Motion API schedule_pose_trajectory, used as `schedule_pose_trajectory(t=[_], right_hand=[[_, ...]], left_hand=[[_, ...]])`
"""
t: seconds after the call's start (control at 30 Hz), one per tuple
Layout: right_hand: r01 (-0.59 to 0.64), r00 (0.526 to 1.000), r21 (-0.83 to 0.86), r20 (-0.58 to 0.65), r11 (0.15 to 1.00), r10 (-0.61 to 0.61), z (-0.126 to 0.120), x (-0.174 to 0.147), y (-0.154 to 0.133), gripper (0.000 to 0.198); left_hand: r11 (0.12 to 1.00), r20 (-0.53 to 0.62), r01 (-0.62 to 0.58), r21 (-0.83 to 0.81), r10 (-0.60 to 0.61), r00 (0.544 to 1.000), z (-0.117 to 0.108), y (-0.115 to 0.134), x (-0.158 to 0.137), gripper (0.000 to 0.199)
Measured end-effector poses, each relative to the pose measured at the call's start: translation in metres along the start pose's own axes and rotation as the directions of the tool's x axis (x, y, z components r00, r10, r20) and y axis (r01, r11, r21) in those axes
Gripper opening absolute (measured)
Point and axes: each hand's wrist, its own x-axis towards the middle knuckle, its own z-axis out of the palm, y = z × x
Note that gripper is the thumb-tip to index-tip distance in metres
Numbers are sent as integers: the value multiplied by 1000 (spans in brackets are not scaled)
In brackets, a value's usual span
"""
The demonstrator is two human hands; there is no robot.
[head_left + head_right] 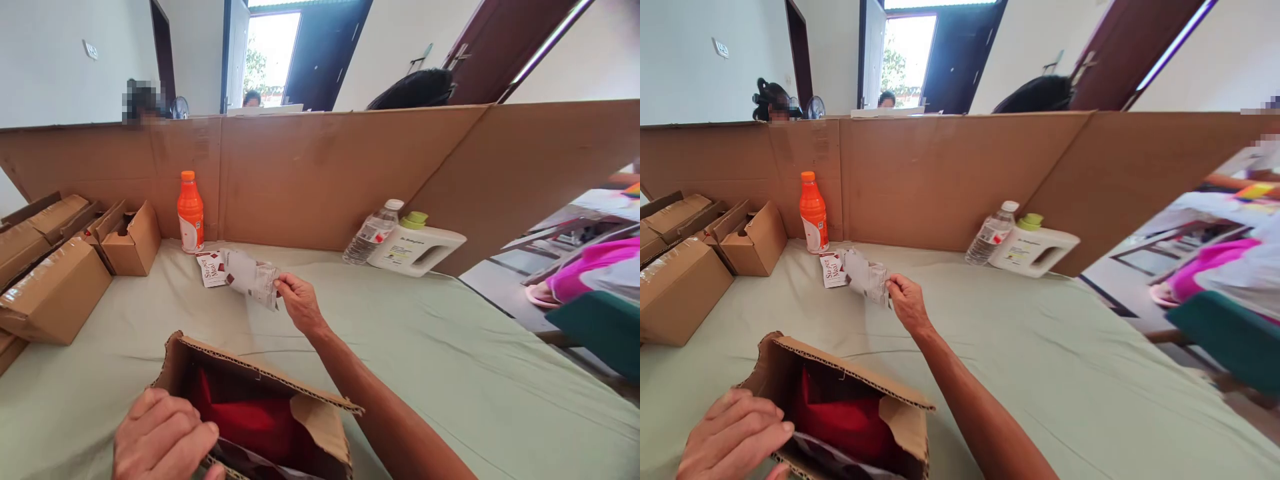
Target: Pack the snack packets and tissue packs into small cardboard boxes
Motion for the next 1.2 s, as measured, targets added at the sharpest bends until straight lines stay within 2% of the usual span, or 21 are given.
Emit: schedule_pose_trajectory(t=[0.2,0.33,0.53,0.87,1.03,1.13,1.2], right_hand=[[-44,999,123,-15,992,46,-4,-12,-17,31],[-69,996,161,-41,985,77,-7,-13,-16,31],[-66,996,137,-42,988,73,-19,-15,-25,28],[-4,1000,104,20,995,2,-39,-23,-73,28],[62,998,125,-2,990,-62,-54,-24,-110,26],[173,984,112,-54,979,-168,-61,-27,-141,21],[277,958,78,-99,958,-269,-63,-34,-165,18]], left_hand=[[995,-32,99,-25,-100,994,6,9,-9,21],[996,-48,82,-19,-83,995,9,8,-14,20],[991,-48,121,-49,-123,991,8,9,-13,22],[983,11,171,-65,-170,985,-5,13,9,18],[950,37,312,-24,-311,950,-8,7,11,13],[907,54,400,-131,-396,917,-12,8,13,15],[825,102,508,-248,-499,860,-13,11,13,22]])
